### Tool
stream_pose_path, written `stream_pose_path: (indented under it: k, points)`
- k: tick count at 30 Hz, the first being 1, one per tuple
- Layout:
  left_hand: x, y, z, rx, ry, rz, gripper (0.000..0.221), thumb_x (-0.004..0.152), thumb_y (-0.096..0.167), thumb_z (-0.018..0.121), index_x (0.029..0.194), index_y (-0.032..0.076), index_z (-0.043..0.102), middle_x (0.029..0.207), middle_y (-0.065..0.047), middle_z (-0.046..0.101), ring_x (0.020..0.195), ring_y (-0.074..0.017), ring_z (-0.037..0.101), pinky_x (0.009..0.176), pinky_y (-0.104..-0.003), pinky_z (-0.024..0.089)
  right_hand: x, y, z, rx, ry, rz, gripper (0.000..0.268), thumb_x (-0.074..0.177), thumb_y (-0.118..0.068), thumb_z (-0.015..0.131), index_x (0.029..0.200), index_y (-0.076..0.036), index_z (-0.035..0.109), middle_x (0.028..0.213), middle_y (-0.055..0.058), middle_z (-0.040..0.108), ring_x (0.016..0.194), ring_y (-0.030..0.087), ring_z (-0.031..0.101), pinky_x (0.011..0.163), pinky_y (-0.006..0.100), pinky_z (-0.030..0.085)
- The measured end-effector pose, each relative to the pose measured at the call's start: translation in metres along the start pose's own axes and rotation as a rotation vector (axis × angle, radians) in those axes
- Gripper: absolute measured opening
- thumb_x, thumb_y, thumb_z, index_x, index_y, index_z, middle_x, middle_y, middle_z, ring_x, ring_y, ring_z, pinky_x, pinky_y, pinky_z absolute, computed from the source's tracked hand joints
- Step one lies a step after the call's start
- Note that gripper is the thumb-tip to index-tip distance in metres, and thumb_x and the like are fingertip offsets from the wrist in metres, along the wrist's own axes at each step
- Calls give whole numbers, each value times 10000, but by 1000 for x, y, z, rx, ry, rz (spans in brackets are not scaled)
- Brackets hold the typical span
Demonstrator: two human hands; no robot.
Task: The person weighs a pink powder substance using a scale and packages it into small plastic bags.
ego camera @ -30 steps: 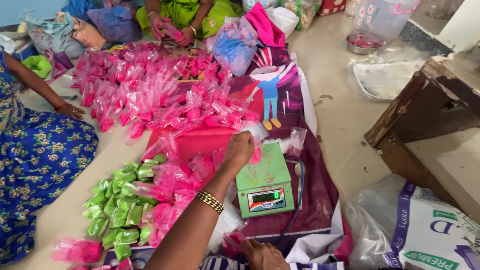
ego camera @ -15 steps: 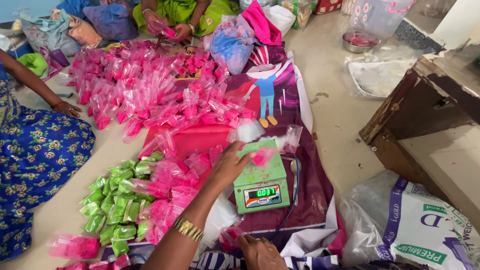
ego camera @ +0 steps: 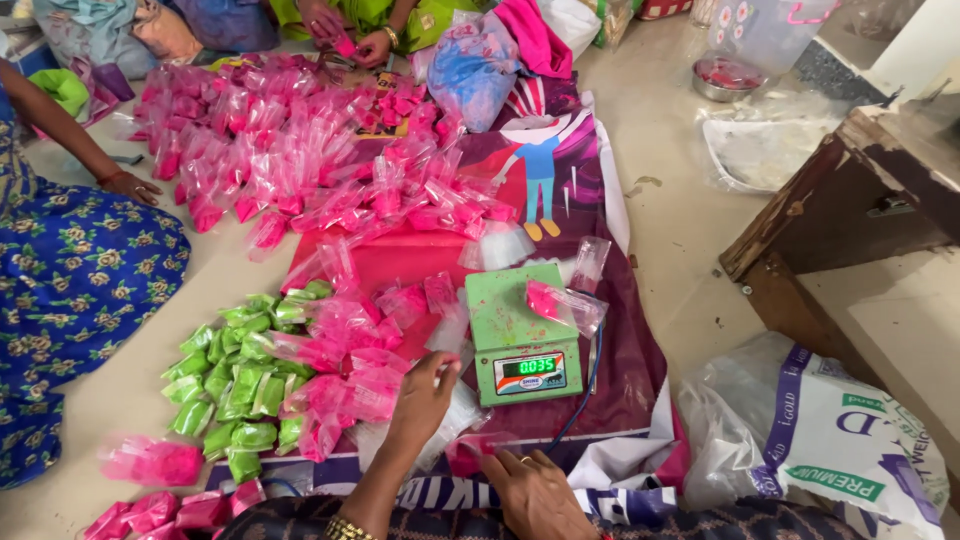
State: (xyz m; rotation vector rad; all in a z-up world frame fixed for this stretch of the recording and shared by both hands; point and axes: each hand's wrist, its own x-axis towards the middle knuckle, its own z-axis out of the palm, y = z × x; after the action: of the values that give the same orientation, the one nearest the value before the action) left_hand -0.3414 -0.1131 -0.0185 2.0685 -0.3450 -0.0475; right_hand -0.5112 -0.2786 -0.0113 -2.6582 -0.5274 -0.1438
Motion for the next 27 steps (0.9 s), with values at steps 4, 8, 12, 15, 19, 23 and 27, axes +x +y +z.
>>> stream_pose_path:
  k: [4,8,12,15,19,23,27]
  points:
    - [26,25,36,115,55,340,200,927,119,674,1103,25,686,1042,-201,726,995,-393,669,852,-469,542,2,-1,0,14,26,16,421,790,-34,631,1211,-24,611,979,148,674,833,322,701,801,440,512]
    - [59,57,86,117,-22,533,238,900,122,703,1113,19,674,1063,-196,701,1047,-387,633,916,-472,517,1,6,8,36,17,33,358,781,-60,645,1135,-22,610,1004,153,684,890,338,699,820,451,511]
    - [69,100,128,295,-71,626,298,880,220,750,1101,43,657,1100,-148,658,1077,-356,603,900,-486,487,-1,18,28,86,113,-57,453,780,-120,673,1213,12,651,1054,212,693,878,351,696,809,469,509]
    - [75,116,155,365,-39,691,306,882,259,740,1109,68,663,1094,-127,627,1059,-343,600,890,-472,510,-7,34,72,59,28,-15,274,807,-146,656,1048,-19,688,1004,207,693,911,342,694,858,478,515]
    - [80,135,169,577,-107,611,387,785,230,770,1088,23,645,1067,-160,611,1036,-350,597,810,-500,520,-16,66,149,121,169,-34,215,867,-136,634,1035,-26,711,950,191,705,885,339,696,892,476,529]
    - [90,116,181,660,-29,604,247,830,47,678,1076,31,655,1084,-145,624,1054,-324,615,820,-452,568,-9,43,98,83,60,43,214,855,-139,634,1024,-30,707,908,204,702,850,367,696,852,514,512]
    - [99,123,154,647,-43,527,268,734,20,647,1001,9,669,1057,-177,666,1050,-354,631,837,-454,579,1,13,20,223,-7,214,279,847,-105,619,1112,-45,685,1021,203,708,899,381,717,801,519,529]
